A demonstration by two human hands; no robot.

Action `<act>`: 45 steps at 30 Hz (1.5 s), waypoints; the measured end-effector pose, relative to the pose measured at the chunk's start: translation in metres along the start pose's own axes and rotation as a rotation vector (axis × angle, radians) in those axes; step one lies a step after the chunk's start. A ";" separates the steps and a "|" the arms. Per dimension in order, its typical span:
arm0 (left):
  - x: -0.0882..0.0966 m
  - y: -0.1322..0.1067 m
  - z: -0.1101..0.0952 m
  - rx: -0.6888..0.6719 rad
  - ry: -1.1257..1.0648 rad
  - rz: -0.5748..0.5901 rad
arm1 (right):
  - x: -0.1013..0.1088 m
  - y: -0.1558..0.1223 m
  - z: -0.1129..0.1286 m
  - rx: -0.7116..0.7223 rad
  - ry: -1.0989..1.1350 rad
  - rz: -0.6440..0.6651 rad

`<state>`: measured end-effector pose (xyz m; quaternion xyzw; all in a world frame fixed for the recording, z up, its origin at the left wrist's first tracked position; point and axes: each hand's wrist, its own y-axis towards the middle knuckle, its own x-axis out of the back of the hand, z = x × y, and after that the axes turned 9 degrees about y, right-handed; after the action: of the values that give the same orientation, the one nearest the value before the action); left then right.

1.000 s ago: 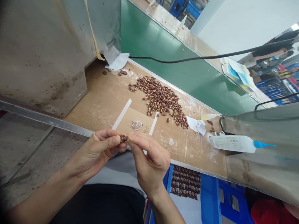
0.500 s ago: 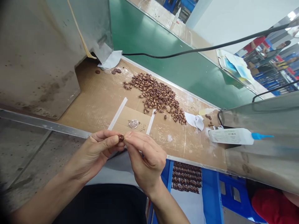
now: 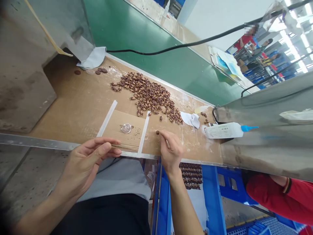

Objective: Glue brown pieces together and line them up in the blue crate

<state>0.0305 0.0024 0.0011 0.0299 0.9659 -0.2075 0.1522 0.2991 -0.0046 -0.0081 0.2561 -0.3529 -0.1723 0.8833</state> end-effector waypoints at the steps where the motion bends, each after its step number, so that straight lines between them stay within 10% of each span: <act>1: 0.002 0.000 0.002 -0.010 0.016 -0.009 | 0.001 -0.003 -0.012 0.002 -0.032 0.023; 19: 0.003 0.003 0.008 0.016 0.079 -0.044 | -0.005 -0.015 -0.034 -0.031 -0.055 0.042; 23: -0.007 0.001 0.006 -0.016 0.327 0.121 | 0.004 -0.014 -0.010 -0.075 0.090 -0.040; 29: -0.042 -0.006 -0.013 -0.494 0.788 0.451 | 0.034 -0.033 0.046 -0.160 0.488 -0.038; 36: -0.069 -0.015 -0.019 -0.931 0.892 0.584 | 0.049 -0.053 0.053 -0.115 0.745 -0.046; 45: -0.098 -0.019 -0.022 -1.001 1.007 0.675 | 0.061 -0.069 0.040 -0.101 0.771 -0.152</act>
<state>0.1154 -0.0054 0.0582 0.3401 0.8358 0.3484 -0.2536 0.3039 -0.1037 0.0095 0.2838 0.0337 -0.1456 0.9472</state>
